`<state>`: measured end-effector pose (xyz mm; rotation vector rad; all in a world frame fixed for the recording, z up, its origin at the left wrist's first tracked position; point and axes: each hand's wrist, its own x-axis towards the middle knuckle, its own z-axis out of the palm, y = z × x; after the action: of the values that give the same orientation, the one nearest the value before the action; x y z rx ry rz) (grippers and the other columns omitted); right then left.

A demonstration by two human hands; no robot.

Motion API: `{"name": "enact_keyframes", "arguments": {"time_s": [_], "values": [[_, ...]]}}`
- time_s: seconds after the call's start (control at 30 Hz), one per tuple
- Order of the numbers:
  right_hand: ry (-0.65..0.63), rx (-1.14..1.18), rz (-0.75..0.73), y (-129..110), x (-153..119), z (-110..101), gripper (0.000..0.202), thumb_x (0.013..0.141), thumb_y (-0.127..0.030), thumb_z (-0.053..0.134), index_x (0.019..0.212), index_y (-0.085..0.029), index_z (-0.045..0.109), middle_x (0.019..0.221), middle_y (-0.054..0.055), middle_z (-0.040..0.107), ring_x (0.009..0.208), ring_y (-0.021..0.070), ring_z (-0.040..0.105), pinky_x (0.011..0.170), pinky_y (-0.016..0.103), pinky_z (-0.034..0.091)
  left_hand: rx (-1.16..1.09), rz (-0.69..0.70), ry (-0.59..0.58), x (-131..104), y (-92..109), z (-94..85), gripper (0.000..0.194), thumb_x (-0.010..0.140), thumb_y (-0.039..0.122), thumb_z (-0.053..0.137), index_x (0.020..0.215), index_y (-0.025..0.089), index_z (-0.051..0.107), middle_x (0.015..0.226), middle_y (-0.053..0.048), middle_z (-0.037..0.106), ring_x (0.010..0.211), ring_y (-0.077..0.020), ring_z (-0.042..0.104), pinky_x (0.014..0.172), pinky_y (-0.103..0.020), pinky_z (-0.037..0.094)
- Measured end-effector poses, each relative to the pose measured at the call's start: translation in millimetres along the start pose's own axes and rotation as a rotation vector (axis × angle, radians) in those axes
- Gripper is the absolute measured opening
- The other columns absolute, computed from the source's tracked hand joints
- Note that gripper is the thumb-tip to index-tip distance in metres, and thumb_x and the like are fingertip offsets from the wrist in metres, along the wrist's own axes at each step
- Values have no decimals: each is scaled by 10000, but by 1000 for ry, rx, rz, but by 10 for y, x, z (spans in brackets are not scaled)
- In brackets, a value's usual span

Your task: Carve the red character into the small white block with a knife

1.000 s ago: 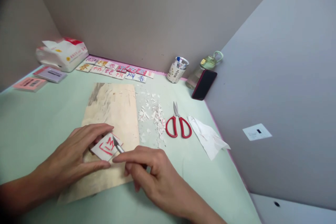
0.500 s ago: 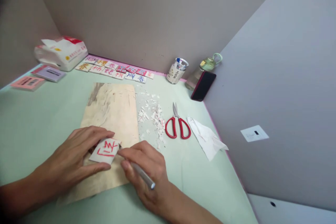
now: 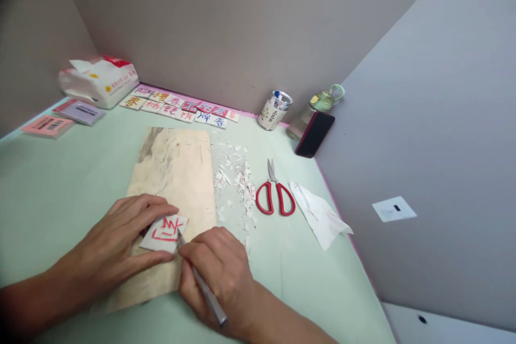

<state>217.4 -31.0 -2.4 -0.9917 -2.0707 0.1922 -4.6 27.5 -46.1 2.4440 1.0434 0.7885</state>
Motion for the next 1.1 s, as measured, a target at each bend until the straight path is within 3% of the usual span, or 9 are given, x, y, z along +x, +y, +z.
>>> {"name": "enact_keyframes", "arguments": {"time_s": [0.73, 1.1], "values": [[-159, -9, -52, -44, 55, -42, 160, 922, -20, 506, 967, -111, 631, 766, 80, 640, 685, 171, 547, 643, 290, 479, 23, 27, 23, 27, -18, 11, 438, 933, 498, 680, 1277, 291, 505, 1191, -33, 623, 1125, -281, 604, 977, -440, 396], [-165, -42, -101, -26, 29, -31, 165, 930, -40, 472, 921, -141, 601, 727, 57, 606, 671, 176, 502, 617, 304, 450, 28, 39, 27, 23, -42, 24, 445, 958, 572, 618, 1282, 286, 513, 1195, -38, 621, 1133, -283, 597, 985, -449, 398]]}}
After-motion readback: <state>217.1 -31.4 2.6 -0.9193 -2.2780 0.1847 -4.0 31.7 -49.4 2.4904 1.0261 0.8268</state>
